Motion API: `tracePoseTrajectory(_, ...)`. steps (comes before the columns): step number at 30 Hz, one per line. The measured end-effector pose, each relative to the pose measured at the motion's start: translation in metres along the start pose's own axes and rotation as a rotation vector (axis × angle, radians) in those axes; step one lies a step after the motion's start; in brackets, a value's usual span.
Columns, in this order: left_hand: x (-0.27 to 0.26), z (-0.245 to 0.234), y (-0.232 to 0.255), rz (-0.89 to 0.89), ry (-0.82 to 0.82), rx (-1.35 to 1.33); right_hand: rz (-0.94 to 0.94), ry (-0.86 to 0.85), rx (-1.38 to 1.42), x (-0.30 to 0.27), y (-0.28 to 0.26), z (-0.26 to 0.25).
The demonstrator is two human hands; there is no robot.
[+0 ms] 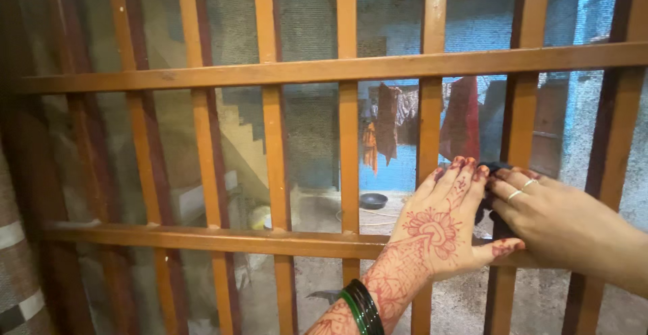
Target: The person wipes the wooden window frame and mesh screen with a dark cloth, moving methodically across the bars and panes. They briefly dip the cloth into a small bowl on the floor before resuming wiping the frame and screen.
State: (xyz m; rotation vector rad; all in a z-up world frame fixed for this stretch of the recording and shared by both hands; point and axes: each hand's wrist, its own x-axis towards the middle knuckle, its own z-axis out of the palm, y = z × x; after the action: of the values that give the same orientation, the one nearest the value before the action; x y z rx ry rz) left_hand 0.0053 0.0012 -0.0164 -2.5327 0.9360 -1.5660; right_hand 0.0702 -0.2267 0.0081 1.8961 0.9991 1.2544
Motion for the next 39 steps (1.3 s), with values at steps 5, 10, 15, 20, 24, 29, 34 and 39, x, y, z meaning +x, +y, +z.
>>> tracePoseTrajectory(5, 0.006, 0.005, 0.012, 0.029, 0.037, 0.067, 0.142, 0.011, 0.199, -0.024, -0.005, -0.018)
tracePoseTrajectory(10, 0.024, 0.011, 0.035, 0.051, 0.045, 0.01, 0.63, 0.323, 0.475, -0.044, -0.004, -0.047)
tracePoseTrajectory(15, 0.046, 0.027, 0.059, 0.098, 0.085, -0.021, 0.837, 0.561, 0.476, -0.07, 0.006, -0.047)
tracePoseTrajectory(20, 0.054, 0.053, 0.078, 0.085, 0.059, -0.047, 1.059, 0.61, 0.635, -0.088, -0.008, -0.035)
tracePoseTrajectory(24, 0.06, 0.076, 0.089, 0.095, 0.046, -0.036, 1.36, 0.325, 0.784, -0.094, -0.025, -0.004)
tracePoseTrajectory(29, 0.071, 0.092, 0.085, 0.096, 0.029, -0.051, 1.325, 0.458, 0.772, -0.099, -0.034, 0.023)
tracePoseTrajectory(34, 0.069, 0.094, 0.076, 0.09, 0.074, -0.011, 1.222, 0.673, 1.113, -0.095, 0.014, 0.042)
tracePoseTrajectory(39, 0.066, 0.09, 0.074, 0.119, 0.082, 0.086, 1.09, 0.767, 1.215, -0.069, 0.083, 0.03)
